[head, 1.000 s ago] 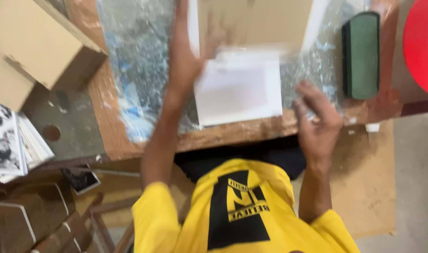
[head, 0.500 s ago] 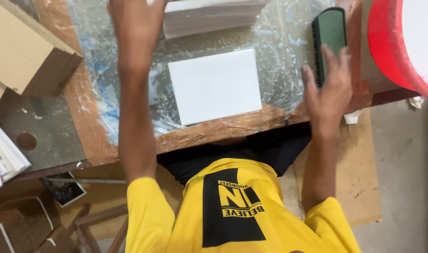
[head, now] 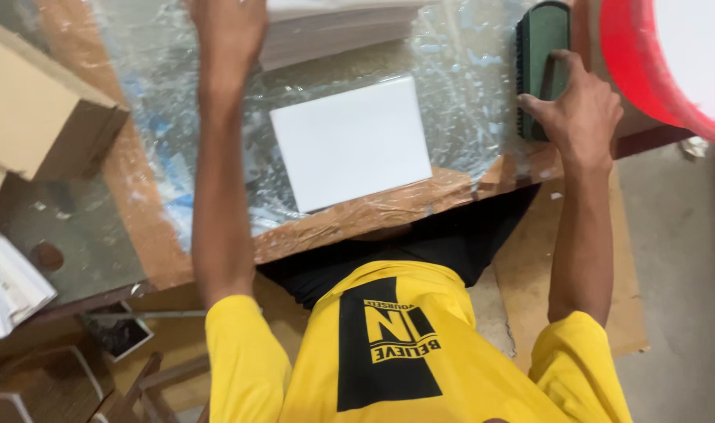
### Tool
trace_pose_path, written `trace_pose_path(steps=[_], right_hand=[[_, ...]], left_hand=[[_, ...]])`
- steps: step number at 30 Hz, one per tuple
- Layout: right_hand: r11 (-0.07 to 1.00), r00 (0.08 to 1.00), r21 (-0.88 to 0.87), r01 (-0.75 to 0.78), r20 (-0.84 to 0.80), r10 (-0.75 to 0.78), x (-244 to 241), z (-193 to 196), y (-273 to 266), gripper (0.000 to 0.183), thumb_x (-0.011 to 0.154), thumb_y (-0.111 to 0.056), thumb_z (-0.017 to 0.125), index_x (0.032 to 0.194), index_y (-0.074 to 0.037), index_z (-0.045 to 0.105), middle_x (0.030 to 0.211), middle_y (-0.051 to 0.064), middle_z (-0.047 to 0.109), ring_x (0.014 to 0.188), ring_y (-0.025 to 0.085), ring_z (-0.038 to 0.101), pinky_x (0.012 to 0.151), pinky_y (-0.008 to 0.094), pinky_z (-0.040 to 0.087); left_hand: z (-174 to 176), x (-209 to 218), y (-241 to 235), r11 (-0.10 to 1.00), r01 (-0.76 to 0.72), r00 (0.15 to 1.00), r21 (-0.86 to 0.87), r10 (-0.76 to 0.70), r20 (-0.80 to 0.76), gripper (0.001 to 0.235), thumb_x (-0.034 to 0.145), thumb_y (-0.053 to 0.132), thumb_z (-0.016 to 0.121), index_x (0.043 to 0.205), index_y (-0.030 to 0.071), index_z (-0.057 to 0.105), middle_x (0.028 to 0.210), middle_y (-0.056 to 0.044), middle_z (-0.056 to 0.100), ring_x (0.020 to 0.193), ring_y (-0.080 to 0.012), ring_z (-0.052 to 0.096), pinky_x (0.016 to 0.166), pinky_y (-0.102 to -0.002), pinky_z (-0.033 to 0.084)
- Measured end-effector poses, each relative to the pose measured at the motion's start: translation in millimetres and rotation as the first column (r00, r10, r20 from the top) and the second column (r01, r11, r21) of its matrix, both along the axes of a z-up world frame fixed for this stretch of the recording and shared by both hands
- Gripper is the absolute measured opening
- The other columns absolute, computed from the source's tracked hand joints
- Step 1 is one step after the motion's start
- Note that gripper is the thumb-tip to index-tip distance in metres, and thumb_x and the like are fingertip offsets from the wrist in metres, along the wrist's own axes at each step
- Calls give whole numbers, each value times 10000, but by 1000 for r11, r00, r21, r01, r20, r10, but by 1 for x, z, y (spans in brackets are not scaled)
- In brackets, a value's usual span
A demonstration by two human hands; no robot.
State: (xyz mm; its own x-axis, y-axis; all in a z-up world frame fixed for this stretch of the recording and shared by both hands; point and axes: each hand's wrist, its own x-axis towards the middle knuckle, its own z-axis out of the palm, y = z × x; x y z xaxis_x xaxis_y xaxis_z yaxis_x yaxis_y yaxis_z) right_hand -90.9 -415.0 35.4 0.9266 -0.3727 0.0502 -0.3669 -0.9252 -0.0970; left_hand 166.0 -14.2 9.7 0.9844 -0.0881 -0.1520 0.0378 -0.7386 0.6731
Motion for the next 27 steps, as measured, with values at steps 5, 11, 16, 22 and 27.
trace_pose_path(steps=[5, 11, 16, 22, 27], right_hand=[[991, 991, -56, 124, 56, -121, 21, -14, -10, 641, 809, -380, 902, 1337, -87, 687, 917, 239, 734, 831, 458, 691, 743, 559, 536], [999, 1000, -39, 12, 22, -11, 64, -27, 61, 622, 904, -487, 868, 1361, -124, 655, 981, 212, 731, 844, 391, 717, 732, 509, 573], [999, 998, -34, 36, -50, -38, -17, -13, 69, 744, 755, -450, 918, 1390, -215, 610, 1014, 226, 709, 862, 378, 711, 736, 509, 573], [952, 984, 302, -44, 177, -11, 4, 11, 86, 757, 899, -336, 818, 1560, -284, 453, 1249, 170, 738, 1025, 306, 752, 875, 432, 629], [893, 921, 317, -320, -118, 372, 26, -27, 250, 963, 864, -520, 804, 1626, -420, 224, 1059, 253, 639, 738, 416, 696, 691, 507, 613]], left_hand=[[25, -63, 39, 932, 168, 958, 320, -231, 169, 991, 1044, 416, 742, 1678, 16, 95, 1727, -237, 105, 1604, -384, 110, 1264, -656, 71], [22, -169, 28, 642, 556, 824, 527, -505, -255, 1279, 656, 601, 781, 1605, 48, 126, 1694, -142, 66, 1566, -317, 34, 1218, -651, 28], [5, -179, 30, 730, 542, 834, 416, -527, -163, 1177, 690, 568, 781, 1615, 73, 245, 1708, -73, 164, 1565, -315, 83, 1181, -706, 10], [-12, -181, 48, 786, 504, 851, 358, -522, -53, 1201, 626, 551, 823, 1603, 85, 302, 1688, -62, 246, 1575, -313, 129, 1191, -722, -9], [-13, -197, 58, 803, 485, 846, 346, -531, 45, 1165, 672, 518, 846, 1608, 31, 350, 1691, -97, 302, 1582, -331, 154, 1198, -718, 1]])
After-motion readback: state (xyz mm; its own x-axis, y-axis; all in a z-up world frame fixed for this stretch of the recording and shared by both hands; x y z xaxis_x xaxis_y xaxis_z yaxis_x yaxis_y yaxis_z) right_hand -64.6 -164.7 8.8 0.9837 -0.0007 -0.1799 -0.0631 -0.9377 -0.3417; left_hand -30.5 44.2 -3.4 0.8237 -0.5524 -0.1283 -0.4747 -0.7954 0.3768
